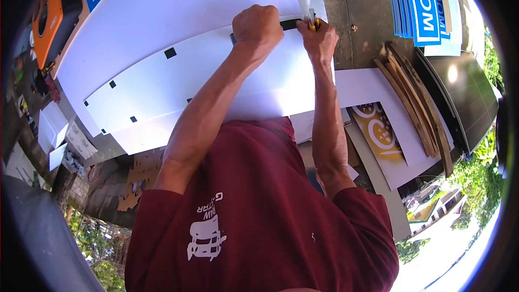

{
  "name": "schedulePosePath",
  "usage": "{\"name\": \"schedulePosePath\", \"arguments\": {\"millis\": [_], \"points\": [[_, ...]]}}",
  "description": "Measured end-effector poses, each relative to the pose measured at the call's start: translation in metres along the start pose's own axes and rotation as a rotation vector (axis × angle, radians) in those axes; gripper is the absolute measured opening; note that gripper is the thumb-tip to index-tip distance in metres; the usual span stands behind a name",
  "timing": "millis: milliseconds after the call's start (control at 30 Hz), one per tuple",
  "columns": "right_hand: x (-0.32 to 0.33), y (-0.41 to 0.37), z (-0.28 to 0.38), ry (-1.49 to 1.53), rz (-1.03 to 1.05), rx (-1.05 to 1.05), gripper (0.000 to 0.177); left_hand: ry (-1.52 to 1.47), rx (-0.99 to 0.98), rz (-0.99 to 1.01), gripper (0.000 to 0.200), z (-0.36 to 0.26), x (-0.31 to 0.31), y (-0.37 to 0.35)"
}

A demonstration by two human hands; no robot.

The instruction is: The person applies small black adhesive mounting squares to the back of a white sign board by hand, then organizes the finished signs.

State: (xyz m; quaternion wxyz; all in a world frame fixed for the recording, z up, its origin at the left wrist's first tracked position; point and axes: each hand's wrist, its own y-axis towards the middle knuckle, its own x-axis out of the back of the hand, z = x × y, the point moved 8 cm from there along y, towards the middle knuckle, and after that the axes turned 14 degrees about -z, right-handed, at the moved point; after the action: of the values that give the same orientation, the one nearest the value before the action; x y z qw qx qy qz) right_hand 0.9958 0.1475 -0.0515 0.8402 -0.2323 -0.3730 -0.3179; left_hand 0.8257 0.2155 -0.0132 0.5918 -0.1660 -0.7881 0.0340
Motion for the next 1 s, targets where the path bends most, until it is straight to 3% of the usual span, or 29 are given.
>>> {"name": "schedulePosePath", "arguments": {"millis": [1000], "points": [[-0.0078, 0.0003, -0.0030, -0.096, -0.055, 0.065, 0.033, 0.047, -0.004, 0.049, 0.021, -0.0020, 0.0032, 0.0046]]}}
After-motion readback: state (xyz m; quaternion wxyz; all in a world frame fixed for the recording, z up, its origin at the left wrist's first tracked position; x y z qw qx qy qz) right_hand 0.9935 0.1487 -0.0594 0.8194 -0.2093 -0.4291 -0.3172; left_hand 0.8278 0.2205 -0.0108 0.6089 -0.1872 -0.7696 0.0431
